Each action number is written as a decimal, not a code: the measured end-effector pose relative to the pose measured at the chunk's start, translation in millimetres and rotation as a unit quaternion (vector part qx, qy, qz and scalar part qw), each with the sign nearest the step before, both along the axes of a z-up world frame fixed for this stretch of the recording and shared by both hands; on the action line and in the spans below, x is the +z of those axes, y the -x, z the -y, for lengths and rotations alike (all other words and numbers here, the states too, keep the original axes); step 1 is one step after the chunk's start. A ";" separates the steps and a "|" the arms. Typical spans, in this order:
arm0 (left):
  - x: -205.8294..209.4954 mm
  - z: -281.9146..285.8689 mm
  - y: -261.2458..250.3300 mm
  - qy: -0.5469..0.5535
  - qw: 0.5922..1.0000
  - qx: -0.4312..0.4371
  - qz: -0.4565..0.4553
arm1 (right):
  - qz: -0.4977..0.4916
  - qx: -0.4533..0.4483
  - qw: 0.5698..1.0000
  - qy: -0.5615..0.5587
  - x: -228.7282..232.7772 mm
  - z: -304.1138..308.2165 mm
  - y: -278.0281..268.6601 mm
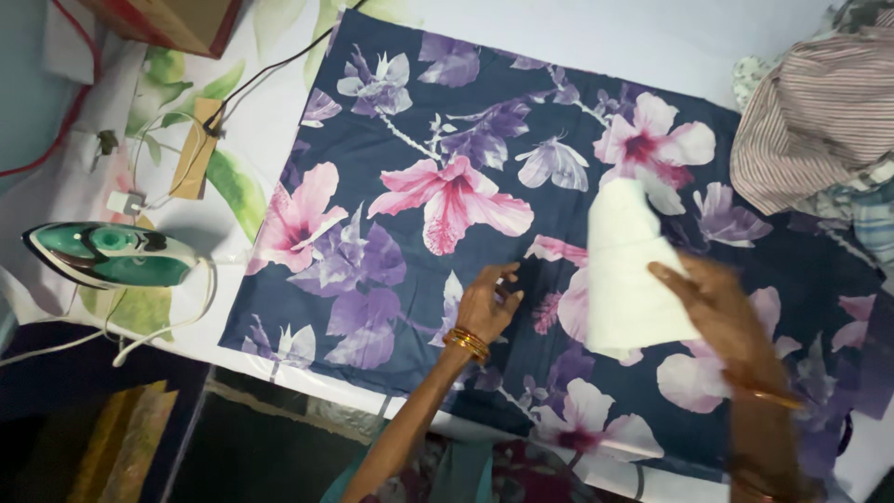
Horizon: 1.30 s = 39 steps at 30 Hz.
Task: The person irons a white garment on a floral-patterned tablecloth using a green electric iron. They smooth the fabric, fold it into a compact rectangle, and press the folds to set them.
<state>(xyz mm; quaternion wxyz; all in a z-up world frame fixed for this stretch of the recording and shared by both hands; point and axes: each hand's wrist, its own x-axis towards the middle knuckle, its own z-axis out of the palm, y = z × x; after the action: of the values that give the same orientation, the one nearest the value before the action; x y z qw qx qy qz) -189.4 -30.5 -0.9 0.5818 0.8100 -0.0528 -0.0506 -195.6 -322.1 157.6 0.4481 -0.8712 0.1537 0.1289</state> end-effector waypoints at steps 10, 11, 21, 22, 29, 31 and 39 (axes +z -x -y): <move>-122.8 16.3 6.0 0.193 0.949 0.074 -0.240 | 0.054 0.014 0.980 -0.193 108.1 -44.4 16.5; -131.6 3.8 7.6 0.172 0.954 0.090 -0.229 | 0.055 -0.001 0.974 -0.218 102.6 -43.2 17.8; -33.6 -166.2 32.7 0.169 0.931 0.215 -0.240 | 0.014 -0.114 0.926 -0.360 -172.9 -7.9 20.5; -45.1 -168.6 33.0 0.093 0.949 0.228 -0.195 | -0.011 -0.112 0.944 -0.311 -210.5 -9.4 24.4; -88.0 -167.2 58.6 -0.218 0.921 0.316 0.062 | 0.038 -0.162 0.956 -0.242 -309.4 -12.8 48.8; -68.7 -161.3 60.2 -0.329 0.878 0.316 0.142 | 0.081 -0.157 0.962 -0.206 -295.9 -20.6 41.7; -14.0 -136.4 78.4 -0.300 0.902 0.309 0.007 | 0.058 -0.194 0.966 -0.159 -272.8 -37.8 32.1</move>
<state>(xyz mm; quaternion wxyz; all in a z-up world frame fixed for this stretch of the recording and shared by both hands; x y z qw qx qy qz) -267.8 105.9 -14.9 0.2971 0.9222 0.2143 0.1240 -227.7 -284.3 -115.2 0.6055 -0.7482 0.2711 0.0116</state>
